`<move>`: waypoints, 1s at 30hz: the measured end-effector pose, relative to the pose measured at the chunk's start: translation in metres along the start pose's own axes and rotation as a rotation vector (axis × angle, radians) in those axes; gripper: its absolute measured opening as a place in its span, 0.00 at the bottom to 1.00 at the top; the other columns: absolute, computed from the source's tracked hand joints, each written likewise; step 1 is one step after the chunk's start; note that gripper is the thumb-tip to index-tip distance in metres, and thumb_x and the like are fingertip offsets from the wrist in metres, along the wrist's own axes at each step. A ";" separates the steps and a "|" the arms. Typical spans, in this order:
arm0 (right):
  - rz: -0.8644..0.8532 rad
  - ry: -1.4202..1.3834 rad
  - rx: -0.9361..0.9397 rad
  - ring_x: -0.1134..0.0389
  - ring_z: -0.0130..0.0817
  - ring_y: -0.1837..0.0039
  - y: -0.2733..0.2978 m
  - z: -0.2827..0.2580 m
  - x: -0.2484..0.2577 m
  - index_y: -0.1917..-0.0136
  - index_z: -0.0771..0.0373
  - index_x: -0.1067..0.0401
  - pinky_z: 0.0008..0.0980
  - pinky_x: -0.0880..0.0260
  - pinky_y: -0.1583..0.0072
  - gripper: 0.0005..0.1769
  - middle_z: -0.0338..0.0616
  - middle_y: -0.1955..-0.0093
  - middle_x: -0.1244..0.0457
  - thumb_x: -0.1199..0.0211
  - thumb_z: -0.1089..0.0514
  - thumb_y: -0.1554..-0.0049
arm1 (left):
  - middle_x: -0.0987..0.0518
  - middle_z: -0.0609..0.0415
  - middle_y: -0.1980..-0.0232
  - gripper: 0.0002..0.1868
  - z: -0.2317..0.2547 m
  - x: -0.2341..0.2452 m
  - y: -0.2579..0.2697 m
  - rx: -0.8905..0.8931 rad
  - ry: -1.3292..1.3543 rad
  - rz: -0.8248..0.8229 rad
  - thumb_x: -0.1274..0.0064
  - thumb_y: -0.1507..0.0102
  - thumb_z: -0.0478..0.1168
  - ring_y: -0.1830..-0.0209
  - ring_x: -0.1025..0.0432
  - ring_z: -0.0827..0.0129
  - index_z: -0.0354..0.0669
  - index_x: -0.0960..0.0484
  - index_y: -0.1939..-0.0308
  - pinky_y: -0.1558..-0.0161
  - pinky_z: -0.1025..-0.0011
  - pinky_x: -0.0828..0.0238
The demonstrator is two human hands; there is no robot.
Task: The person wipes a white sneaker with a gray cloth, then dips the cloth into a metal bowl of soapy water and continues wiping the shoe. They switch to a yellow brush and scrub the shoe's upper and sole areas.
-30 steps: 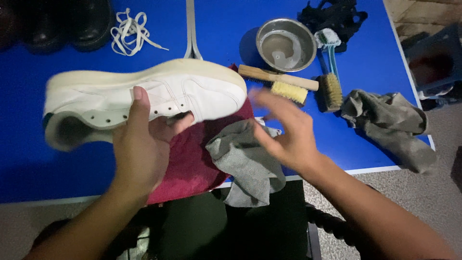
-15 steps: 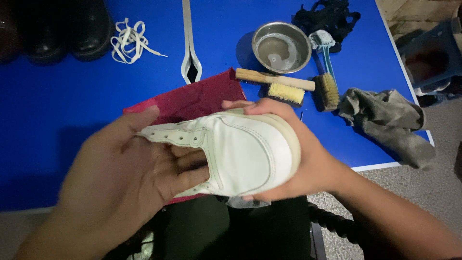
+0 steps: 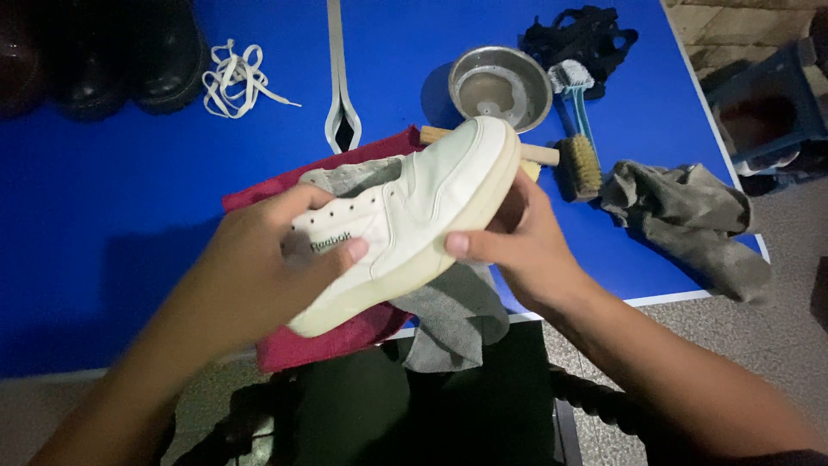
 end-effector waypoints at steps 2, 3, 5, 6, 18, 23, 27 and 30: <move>0.063 -0.025 -0.056 0.36 0.35 0.45 -0.003 0.010 0.004 0.42 0.66 0.37 0.34 0.33 0.43 0.37 0.46 0.47 0.36 0.30 0.61 0.66 | 0.25 0.60 0.73 0.20 -0.010 -0.005 -0.013 0.027 0.145 0.020 0.47 0.48 0.55 0.75 0.36 0.74 0.57 0.25 0.55 0.71 0.72 0.43; 0.123 -0.054 -0.115 0.35 0.36 0.47 -0.003 0.019 0.009 0.44 0.66 0.35 0.34 0.34 0.45 0.34 0.46 0.49 0.35 0.32 0.61 0.64 | 0.24 0.62 0.68 0.14 -0.017 -0.008 -0.019 0.059 0.288 0.040 0.47 0.47 0.52 0.70 0.35 0.77 0.53 0.25 0.62 0.66 0.75 0.41; 0.171 -0.124 -0.223 0.35 0.39 0.46 -0.001 0.024 0.003 0.41 0.67 0.36 0.38 0.34 0.43 0.34 0.49 0.47 0.36 0.36 0.61 0.63 | 0.22 0.59 0.67 0.11 -0.029 -0.028 -0.034 0.005 0.550 -0.053 0.47 0.45 0.46 0.72 0.32 0.75 0.49 0.25 0.62 0.70 0.76 0.39; 0.215 -0.194 -0.329 0.35 0.43 0.46 0.002 0.031 0.000 0.38 0.67 0.38 0.41 0.33 0.42 0.35 0.51 0.46 0.36 0.39 0.61 0.61 | 0.21 0.55 0.67 0.08 -0.030 -0.039 -0.041 -0.052 0.813 -0.144 0.46 0.43 0.40 0.74 0.30 0.74 0.45 0.25 0.62 0.74 0.77 0.37; 0.207 -0.031 -0.312 0.34 0.35 0.52 0.005 0.045 0.000 0.35 0.61 0.40 0.30 0.33 0.47 0.37 0.50 0.51 0.35 0.37 0.58 0.59 | 0.21 0.53 0.73 0.13 -0.010 -0.018 -0.032 -0.442 0.074 0.283 0.49 0.45 0.54 0.73 0.28 0.60 0.50 0.23 0.72 0.67 0.63 0.38; 0.102 0.041 -0.271 0.34 0.35 0.45 0.012 0.038 -0.012 0.33 0.58 0.43 0.33 0.32 0.44 0.44 0.49 0.42 0.37 0.34 0.56 0.62 | 0.21 0.52 0.72 0.16 -0.005 -0.023 -0.023 -0.245 0.003 0.226 0.57 0.42 0.58 0.68 0.28 0.55 0.54 0.23 0.70 0.67 0.58 0.40; -0.014 -0.029 -0.139 0.37 0.31 0.43 0.008 0.031 -0.014 0.32 0.61 0.45 0.31 0.35 0.42 0.42 0.47 0.41 0.38 0.35 0.54 0.58 | 0.22 0.61 0.76 0.18 0.002 -0.029 -0.011 -0.119 0.329 -0.082 0.45 0.52 0.49 0.80 0.36 0.78 0.52 0.15 0.60 0.78 0.75 0.42; -0.123 -0.180 -0.024 0.38 0.37 0.42 0.008 0.009 -0.021 0.31 0.62 0.49 0.36 0.36 0.43 0.46 0.50 0.41 0.40 0.32 0.52 0.57 | 0.28 0.58 0.74 0.24 0.032 -0.011 0.009 -0.682 -0.091 0.251 0.41 0.53 0.61 0.69 0.35 0.63 0.47 0.31 0.79 0.68 0.64 0.43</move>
Point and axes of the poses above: each hand's wrist, its own y-axis away from the middle knuckle, its own x-axis out of the back of the hand, z = x × y, the point moved 9 cm from there along -y, towards the middle knuckle
